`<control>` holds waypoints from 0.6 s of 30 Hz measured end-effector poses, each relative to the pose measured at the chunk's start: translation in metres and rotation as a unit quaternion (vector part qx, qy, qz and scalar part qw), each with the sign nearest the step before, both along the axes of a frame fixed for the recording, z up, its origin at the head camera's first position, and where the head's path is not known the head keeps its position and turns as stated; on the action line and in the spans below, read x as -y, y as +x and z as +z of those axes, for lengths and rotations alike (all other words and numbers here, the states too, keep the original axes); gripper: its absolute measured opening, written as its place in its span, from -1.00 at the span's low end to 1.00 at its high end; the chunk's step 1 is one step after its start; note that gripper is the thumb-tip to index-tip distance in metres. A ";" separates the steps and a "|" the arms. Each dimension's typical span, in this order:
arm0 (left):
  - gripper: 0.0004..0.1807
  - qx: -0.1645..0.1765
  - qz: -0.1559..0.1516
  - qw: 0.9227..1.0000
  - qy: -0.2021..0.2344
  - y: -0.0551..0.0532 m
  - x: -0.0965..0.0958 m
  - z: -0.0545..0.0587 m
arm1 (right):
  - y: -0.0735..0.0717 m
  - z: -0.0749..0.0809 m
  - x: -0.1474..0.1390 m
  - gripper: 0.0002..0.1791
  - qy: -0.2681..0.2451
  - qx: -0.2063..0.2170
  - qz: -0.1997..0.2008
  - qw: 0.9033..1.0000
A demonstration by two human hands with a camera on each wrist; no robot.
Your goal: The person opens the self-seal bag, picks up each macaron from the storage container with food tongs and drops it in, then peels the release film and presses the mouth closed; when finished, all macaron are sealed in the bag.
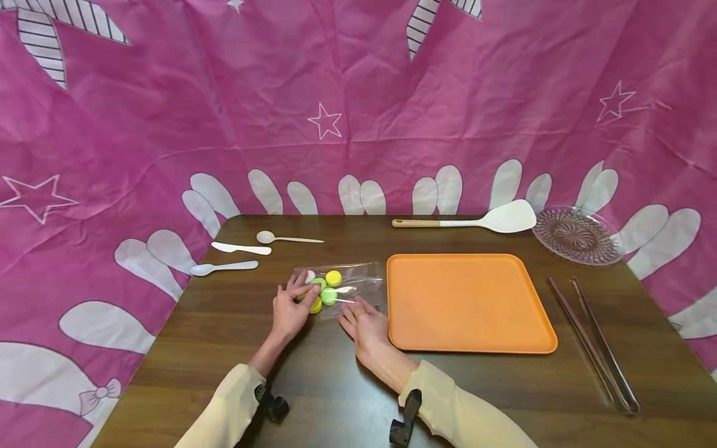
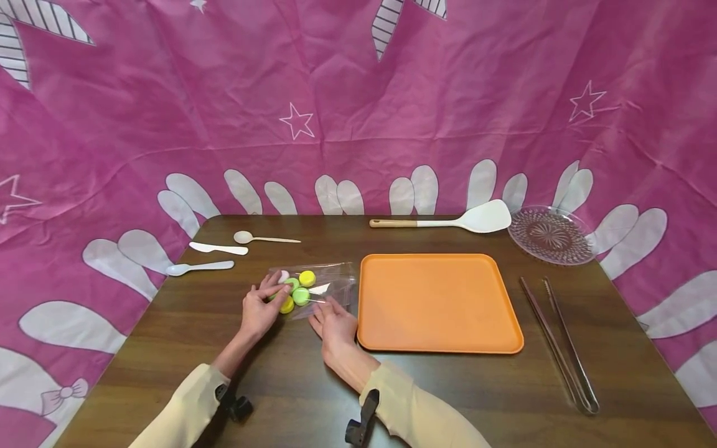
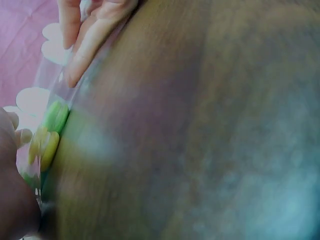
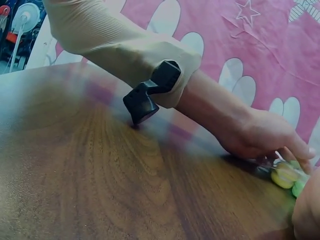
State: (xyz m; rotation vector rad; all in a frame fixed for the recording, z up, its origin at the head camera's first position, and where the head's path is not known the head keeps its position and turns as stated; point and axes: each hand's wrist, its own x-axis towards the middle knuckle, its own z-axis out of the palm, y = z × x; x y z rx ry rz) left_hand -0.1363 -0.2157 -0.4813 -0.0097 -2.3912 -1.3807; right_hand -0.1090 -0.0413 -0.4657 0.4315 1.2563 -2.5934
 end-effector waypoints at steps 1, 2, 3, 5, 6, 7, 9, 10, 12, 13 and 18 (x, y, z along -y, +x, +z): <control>-0.79 -0.004 0.002 1.000 -0.002 -0.001 0.000 0.001 | 0.000 0.000 0.000 -0.50 -0.004 -0.003 -0.003 1.000; -0.80 -0.012 0.005 1.000 -0.006 -0.002 0.000 0.002 | 0.000 -0.001 -0.001 -0.51 -0.009 -0.006 -0.004 1.000; -0.81 -0.025 0.011 1.000 -0.014 -0.003 0.001 0.004 | 0.001 -0.001 -0.001 -0.51 -0.012 -0.008 -0.003 1.000; -0.84 -0.055 0.023 0.998 -0.036 -0.009 0.002 0.008 | 0.001 -0.002 -0.002 -0.51 -0.016 -0.013 -0.001 1.000; -0.84 -0.068 0.028 0.996 -0.047 -0.012 0.003 0.012 | 0.002 -0.002 -0.002 -0.52 -0.018 -0.013 0.000 1.000; -0.85 -0.082 0.030 0.994 -0.060 -0.017 0.002 0.016 | 0.002 -0.002 -0.003 -0.52 -0.019 -0.011 -0.001 1.000; -0.86 -0.088 0.020 0.992 -0.085 -0.029 -0.001 0.026 | 0.003 -0.002 -0.004 -0.53 -0.019 -0.012 -0.002 1.000; -0.85 -0.080 0.007 0.992 -0.096 -0.036 -0.003 0.032 | 0.003 -0.002 -0.005 -0.54 -0.019 -0.013 -0.003 1.000; -0.84 -0.042 -0.038 0.992 -0.114 -0.049 -0.010 0.043 | 0.004 -0.002 -0.006 -0.55 -0.021 -0.012 -0.004 1.000; -0.83 -0.018 -0.066 0.990 -0.124 -0.057 -0.014 0.049 | 0.005 -0.003 -0.006 -0.55 -0.021 -0.013 -0.002 1.000; -0.79 0.119 -0.213 0.955 -0.168 -0.089 -0.032 0.067 | 0.007 -0.005 -0.005 -0.54 -0.019 -0.025 0.005 0.999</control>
